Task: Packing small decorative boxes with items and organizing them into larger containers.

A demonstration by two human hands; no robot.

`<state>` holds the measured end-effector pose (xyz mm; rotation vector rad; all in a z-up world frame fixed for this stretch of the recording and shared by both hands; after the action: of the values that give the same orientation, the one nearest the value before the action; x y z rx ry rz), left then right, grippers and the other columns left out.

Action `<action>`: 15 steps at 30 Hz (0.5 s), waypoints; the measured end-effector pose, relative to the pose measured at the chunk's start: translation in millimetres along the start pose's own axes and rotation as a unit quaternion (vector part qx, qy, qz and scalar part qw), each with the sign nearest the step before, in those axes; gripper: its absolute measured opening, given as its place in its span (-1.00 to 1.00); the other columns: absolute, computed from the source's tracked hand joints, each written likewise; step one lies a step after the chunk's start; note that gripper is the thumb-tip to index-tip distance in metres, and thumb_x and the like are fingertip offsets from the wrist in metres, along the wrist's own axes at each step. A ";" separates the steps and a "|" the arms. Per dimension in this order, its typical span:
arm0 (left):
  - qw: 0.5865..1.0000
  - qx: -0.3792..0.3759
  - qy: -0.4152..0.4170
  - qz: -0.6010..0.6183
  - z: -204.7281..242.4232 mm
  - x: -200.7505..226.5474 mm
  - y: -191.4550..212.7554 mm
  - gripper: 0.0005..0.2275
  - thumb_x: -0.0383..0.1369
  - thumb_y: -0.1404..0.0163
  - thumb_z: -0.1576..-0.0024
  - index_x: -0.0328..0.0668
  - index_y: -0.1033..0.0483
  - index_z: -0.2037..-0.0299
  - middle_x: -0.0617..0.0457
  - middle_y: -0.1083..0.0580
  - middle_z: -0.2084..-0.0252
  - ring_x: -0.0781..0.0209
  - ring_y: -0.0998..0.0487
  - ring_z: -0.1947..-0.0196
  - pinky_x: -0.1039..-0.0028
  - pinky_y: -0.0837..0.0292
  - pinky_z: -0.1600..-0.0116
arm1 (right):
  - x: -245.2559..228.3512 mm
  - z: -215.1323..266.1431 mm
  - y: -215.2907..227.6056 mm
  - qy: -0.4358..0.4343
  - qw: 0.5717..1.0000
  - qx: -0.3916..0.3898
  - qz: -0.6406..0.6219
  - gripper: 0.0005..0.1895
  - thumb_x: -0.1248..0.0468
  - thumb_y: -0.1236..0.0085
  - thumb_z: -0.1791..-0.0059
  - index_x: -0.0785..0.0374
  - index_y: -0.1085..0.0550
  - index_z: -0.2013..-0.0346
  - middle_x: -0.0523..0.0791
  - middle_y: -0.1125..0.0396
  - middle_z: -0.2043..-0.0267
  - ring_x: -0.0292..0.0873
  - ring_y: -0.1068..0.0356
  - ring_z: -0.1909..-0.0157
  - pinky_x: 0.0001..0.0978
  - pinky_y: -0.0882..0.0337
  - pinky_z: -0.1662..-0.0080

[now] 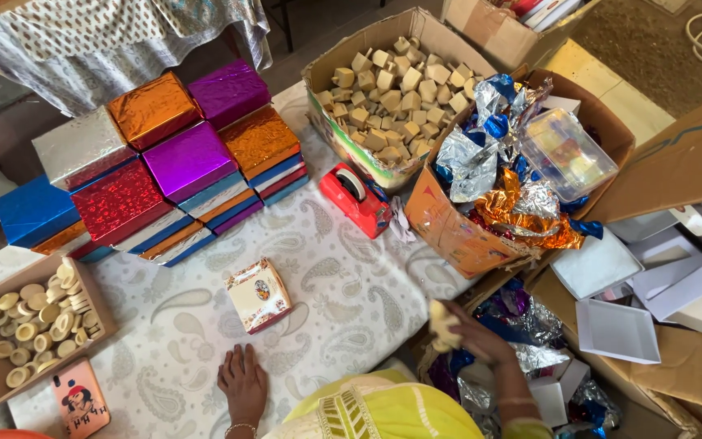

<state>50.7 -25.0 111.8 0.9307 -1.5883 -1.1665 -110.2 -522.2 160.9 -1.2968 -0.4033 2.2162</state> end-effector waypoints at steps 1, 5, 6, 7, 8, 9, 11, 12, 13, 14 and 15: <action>1.000 0.000 0.002 0.004 0.7 -0.4 -0.5 -0.51 -0.26 0.16 -0.17 -0.09 -0.25 -0.36 -0.12 -0.23 -0.40 -0.11 -0.10 -0.46 -0.05 0.15 -0.49 | -20.7 -8.0 -32.6 -0.051 0.985 0.054 0.154 -0.13 0.13 -0.20 0.14 -0.02 -0.11 -0.45 -0.05 -0.07 -0.46 0.05 -0.17 -0.38 -0.09 -0.40 -0.22; 1.000 0.006 -0.001 0.013 1.4 0.2 1.8 -0.51 -0.26 0.16 -0.18 -0.10 -0.26 -0.36 -0.12 -0.24 -0.40 -0.11 -0.10 -0.47 -0.05 0.15 -0.50 | 2.9 -112.9 -10.1 0.011 0.908 0.117 0.401 -0.20 0.01 -0.28 0.14 -0.16 -0.28 -0.40 0.03 -0.07 -0.28 0.09 -0.26 -0.26 -0.10 -0.55 -0.11; 1.000 0.004 -0.002 0.011 1.9 -0.2 1.3 -0.51 -0.26 0.16 -0.18 -0.10 -0.26 -0.36 -0.12 -0.24 -0.40 -0.11 -0.10 -0.47 -0.05 0.15 -0.50 | 12.5 -127.4 -8.0 0.009 0.909 0.117 0.399 -0.20 0.01 -0.28 0.14 -0.16 -0.28 -0.40 0.03 -0.07 -0.28 0.09 -0.26 -0.26 -0.10 -0.55 -0.11; 1.000 0.004 0.001 0.012 1.6 -0.5 0.6 -0.51 -0.26 0.15 -0.18 -0.09 -0.27 -0.36 -0.11 -0.24 -0.40 -0.10 -0.10 -0.47 -0.05 0.15 -0.50 | 7.9 -140.1 -9.1 0.084 0.870 0.138 0.466 -0.19 -0.03 -0.33 0.14 -0.12 -0.29 -0.40 0.02 -0.10 -0.26 0.08 -0.23 -0.28 -0.11 -0.46 -0.20; 1.000 0.004 0.003 0.012 1.4 -1.0 0.2 -0.51 -0.26 0.15 -0.18 -0.08 -0.27 -0.36 -0.11 -0.24 -0.40 -0.10 -0.10 -0.47 -0.05 0.16 -0.50 | 4.4 -150.8 -12.7 0.158 0.819 0.158 0.528 -0.16 -0.08 -0.38 0.14 -0.08 -0.31 -0.39 0.01 -0.14 -0.24 0.07 -0.20 -0.29 -0.11 -0.38 -0.28; 1.000 0.004 0.003 0.011 1.4 -0.7 -0.1 -0.51 -0.26 0.15 -0.18 -0.08 -0.27 -0.36 -0.11 -0.24 -0.40 -0.10 -0.10 -0.47 -0.05 0.16 -0.50 | 2.7 -155.0 -16.4 0.158 0.820 0.157 0.528 -0.16 -0.08 -0.38 0.14 -0.08 -0.31 -0.39 0.01 -0.14 -0.24 0.07 -0.20 -0.29 -0.11 -0.38 -0.28; 1.000 -0.002 0.007 0.013 1.1 -1.6 -0.7 -0.51 -0.26 0.15 -0.18 -0.08 -0.27 -0.36 -0.10 -0.24 -0.40 -0.09 -0.10 -0.47 -0.04 0.16 -0.50 | -12.7 -157.4 -33.1 0.239 0.754 0.180 0.584 -0.07 -0.08 -0.48 0.22 0.05 -0.28 -0.35 -0.01 -0.12 -0.25 0.11 -0.09 -0.34 -0.04 -0.17 -0.33; 1.000 -0.001 0.007 0.013 1.5 -1.6 0.1 -0.51 -0.26 0.15 -0.18 -0.08 -0.27 -0.36 -0.10 -0.24 -0.40 -0.09 -0.10 -0.47 -0.04 0.16 -0.50 | -13.2 -155.5 -33.0 0.240 0.755 0.180 0.584 -0.07 -0.08 -0.48 0.22 0.05 -0.28 -0.35 -0.01 -0.12 -0.25 0.11 -0.09 -0.34 -0.04 -0.17 -0.33; 1.000 0.001 0.004 0.012 1.2 -1.0 1.1 -0.51 -0.26 0.14 -0.17 -0.08 -0.27 -0.36 -0.10 -0.24 -0.40 -0.09 -0.10 -0.46 -0.04 0.16 -0.49 | -16.6 -151.4 -33.7 0.264 0.760 0.182 0.566 -0.03 -0.02 -0.51 0.26 0.10 -0.25 -0.35 0.02 -0.06 -0.25 0.13 -0.05 -0.33 -0.04 -0.16 -0.30; 1.000 0.002 0.001 0.012 0.8 -0.3 2.0 -0.50 -0.25 0.14 -0.16 -0.08 -0.27 -0.35 -0.10 -0.24 -0.40 -0.09 -0.10 -0.46 -0.04 0.16 -0.49 | -19.9 -147.2 -34.0 0.287 0.765 0.184 0.547 0.02 0.04 -0.54 0.30 0.16 -0.22 -0.34 0.05 0.00 -0.24 0.15 -0.02 -0.32 -0.03 -0.15 -0.28; 1.000 0.001 -0.001 0.012 0.7 -0.3 2.2 -0.50 -0.25 0.14 -0.16 -0.08 -0.27 -0.35 -0.10 -0.24 -0.40 -0.09 -0.10 -0.46 -0.04 0.16 -0.49 | -24.5 -136.0 -37.2 0.287 0.765 0.185 0.546 0.02 0.04 -0.54 0.30 0.16 -0.22 -0.34 0.05 0.00 -0.24 0.15 -0.02 -0.32 -0.03 -0.15 -0.28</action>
<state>50.0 -23.9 113.8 0.9111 -1.5982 -1.1490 28.8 -508.0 130.0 -2.1523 1.2762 2.2504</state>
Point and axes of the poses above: each hand's wrist, its own z-axis away from the middle knuckle, its own y-axis out of the back of the hand, x = y × z, the point moved 8 cm from there along -z, towards the middle knuckle
